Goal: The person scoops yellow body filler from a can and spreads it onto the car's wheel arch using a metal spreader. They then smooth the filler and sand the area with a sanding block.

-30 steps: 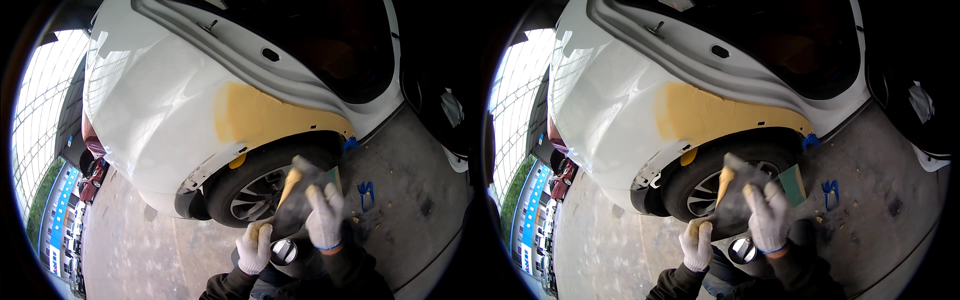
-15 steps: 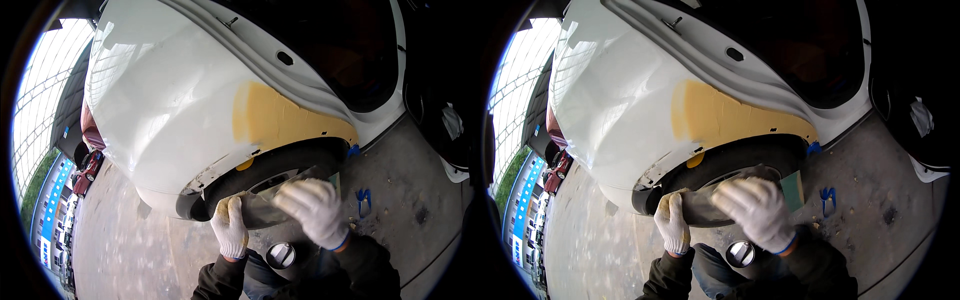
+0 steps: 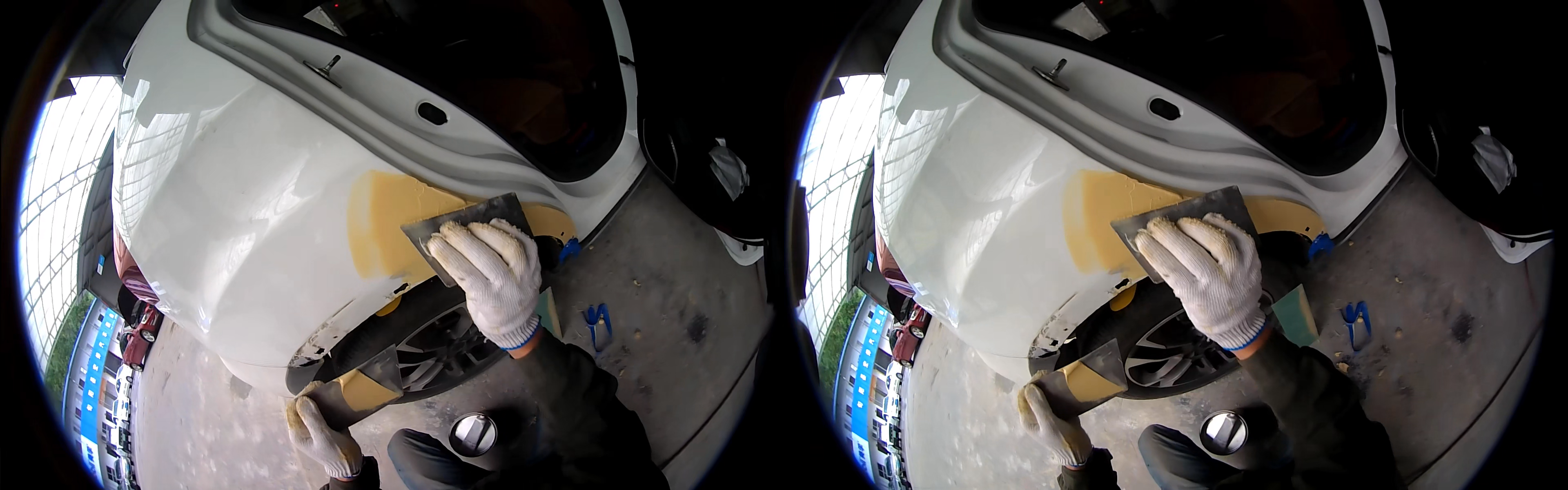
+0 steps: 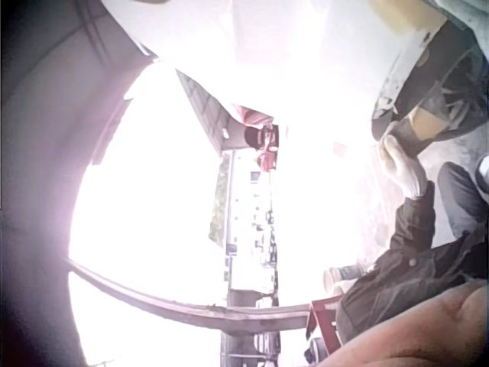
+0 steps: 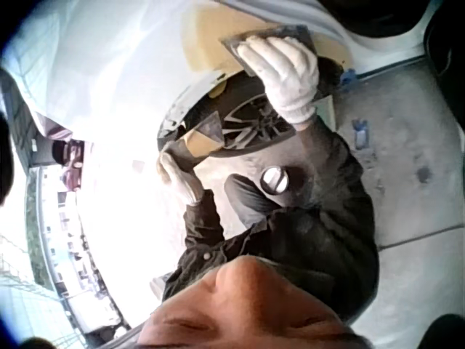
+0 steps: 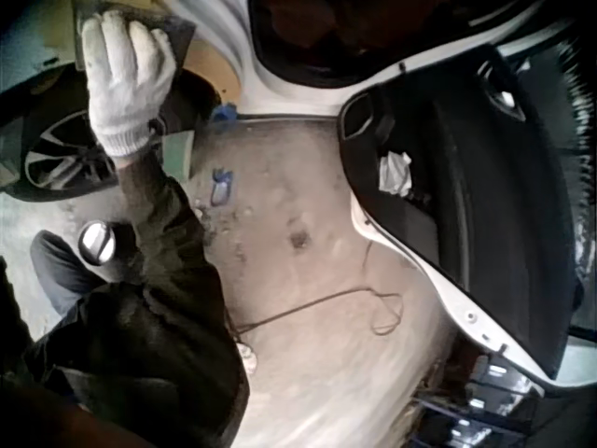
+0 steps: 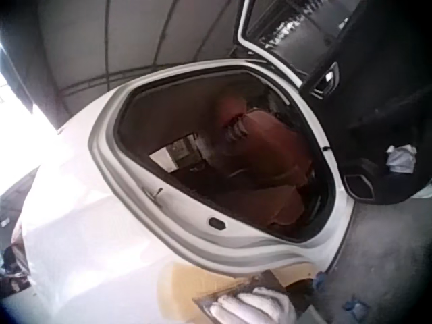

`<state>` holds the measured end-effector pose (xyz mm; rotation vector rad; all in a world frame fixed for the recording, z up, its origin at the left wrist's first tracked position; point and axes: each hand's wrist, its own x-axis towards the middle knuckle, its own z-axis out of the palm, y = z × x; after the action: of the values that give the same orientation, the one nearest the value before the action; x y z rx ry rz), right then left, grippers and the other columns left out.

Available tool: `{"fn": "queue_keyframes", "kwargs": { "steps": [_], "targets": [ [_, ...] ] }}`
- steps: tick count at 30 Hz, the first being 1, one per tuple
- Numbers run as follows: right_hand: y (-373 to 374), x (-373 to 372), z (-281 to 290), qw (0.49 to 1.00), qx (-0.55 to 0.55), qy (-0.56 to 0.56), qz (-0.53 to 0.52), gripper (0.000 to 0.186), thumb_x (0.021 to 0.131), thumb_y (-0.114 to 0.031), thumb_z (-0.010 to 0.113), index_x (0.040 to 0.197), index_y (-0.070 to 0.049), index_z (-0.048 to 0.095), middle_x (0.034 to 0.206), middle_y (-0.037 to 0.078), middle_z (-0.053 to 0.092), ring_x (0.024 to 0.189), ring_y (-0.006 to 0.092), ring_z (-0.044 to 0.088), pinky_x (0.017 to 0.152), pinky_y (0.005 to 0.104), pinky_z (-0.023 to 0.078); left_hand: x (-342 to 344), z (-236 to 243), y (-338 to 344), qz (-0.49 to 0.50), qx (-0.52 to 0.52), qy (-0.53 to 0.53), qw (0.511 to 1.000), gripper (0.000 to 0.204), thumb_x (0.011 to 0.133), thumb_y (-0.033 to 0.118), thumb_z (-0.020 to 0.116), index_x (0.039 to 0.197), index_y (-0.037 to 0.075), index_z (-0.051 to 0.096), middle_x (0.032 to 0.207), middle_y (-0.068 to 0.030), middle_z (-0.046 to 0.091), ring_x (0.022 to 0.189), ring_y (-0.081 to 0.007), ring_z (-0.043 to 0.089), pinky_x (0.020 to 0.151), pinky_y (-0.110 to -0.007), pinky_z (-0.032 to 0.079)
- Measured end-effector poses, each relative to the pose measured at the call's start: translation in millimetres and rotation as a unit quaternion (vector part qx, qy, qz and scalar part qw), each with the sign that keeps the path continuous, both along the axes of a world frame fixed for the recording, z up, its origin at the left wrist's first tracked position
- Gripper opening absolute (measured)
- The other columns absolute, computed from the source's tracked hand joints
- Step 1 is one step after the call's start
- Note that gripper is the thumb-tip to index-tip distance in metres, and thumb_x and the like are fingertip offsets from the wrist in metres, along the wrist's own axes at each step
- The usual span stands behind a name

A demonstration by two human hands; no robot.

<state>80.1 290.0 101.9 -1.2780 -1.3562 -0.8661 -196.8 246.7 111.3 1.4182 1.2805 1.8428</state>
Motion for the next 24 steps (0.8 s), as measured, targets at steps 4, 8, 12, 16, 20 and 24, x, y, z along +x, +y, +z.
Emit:
{"fn": "queue_keyframes", "kwargs": {
  "steps": [4,8,12,16,20,24],
  "targets": [
    [19.3,-10.7,-22.3,0.999,0.034,0.015,0.003,0.037,0.081,-0.022,0.068,0.118,-0.024,0.071,0.125,-0.006,0.063,0.111,0.0161,0.056,0.103,0.0398,0.042,-0.7,-6.6,3.0,0.019,-0.002,0.001,1.0,0.034,0.102,0.026,0.052,0.104,-0.006,0.063,0.096,-0.0126,0.065,0.088,-0.0187,0.061,0.083,-0.031,0.049],
    [7.6,-17.9,-48.8,1.0,0.02,0.015,0.004,0.033,0.082,-0.022,0.07,0.115,-0.027,0.071,0.123,-0.007,0.063,0.115,0.0143,0.052,0.102,0.0387,0.042,4.1,-12.2,6.1,0.007,0.004,-0.01,1.0,0.033,0.102,0.025,0.052,0.104,-0.006,0.063,0.095,-0.0124,0.065,0.087,-0.0191,0.062,0.082,-0.032,0.05],
    [8.6,2.2,-34.6,0.999,-0.005,0.037,-0.025,0.031,0.084,-0.022,0.068,0.114,-0.025,0.072,0.123,-0.007,0.063,0.113,0.0162,0.052,0.101,0.0414,0.043,5.6,-12.7,4.5,-0.017,-0.008,0.004,1.0,0.034,0.103,0.029,0.051,0.105,-0.004,0.061,0.098,-0.0111,0.063,0.089,-0.0181,0.059,0.083,-0.031,0.048],
    [17.9,-9.2,-59.9,0.999,0.033,0.044,-0.003,0.031,0.082,-0.021,0.069,0.113,-0.026,0.072,0.122,-0.008,0.063,0.113,0.0156,0.052,0.101,0.0391,0.043,4.7,-21.2,6.5,-0.018,-0.007,0.015,1.0,0.035,0.103,0.031,0.05,0.106,-0.002,0.06,0.098,-0.0101,0.061,0.09,-0.017,0.058,0.082,-0.03,0.047],
    [5.5,-1.6,-65.0,0.996,0.032,0.077,-0.024,0.03,0.082,-0.018,0.073,0.111,-0.025,0.072,0.119,-0.006,0.065,0.112,0.0165,0.053,0.099,0.0384,0.045,13.0,-18.4,2.4,-0.025,-0.011,0.032,0.999,0.035,0.103,0.032,0.051,0.105,-0.002,0.06,0.097,-0.0102,0.061,0.09,-0.017,0.058,0.082,-0.03,0.047],
    [13.4,22.8,-44.0,0.991,0.022,0.116,-0.063,0.028,0.084,-0.015,0.068,0.111,-0.018,0.072,0.118,-0.004,0.066,0.112,0.0178,0.053,0.102,0.0404,0.043,12.8,-20.7,2.7,-0.056,-0.016,0.031,0.998,0.036,0.104,0.032,0.051,0.106,-0.002,0.06,0.096,-0.0103,0.061,0.089,-0.0169,0.058,0.082,-0.03,0.047]
  ]
}}
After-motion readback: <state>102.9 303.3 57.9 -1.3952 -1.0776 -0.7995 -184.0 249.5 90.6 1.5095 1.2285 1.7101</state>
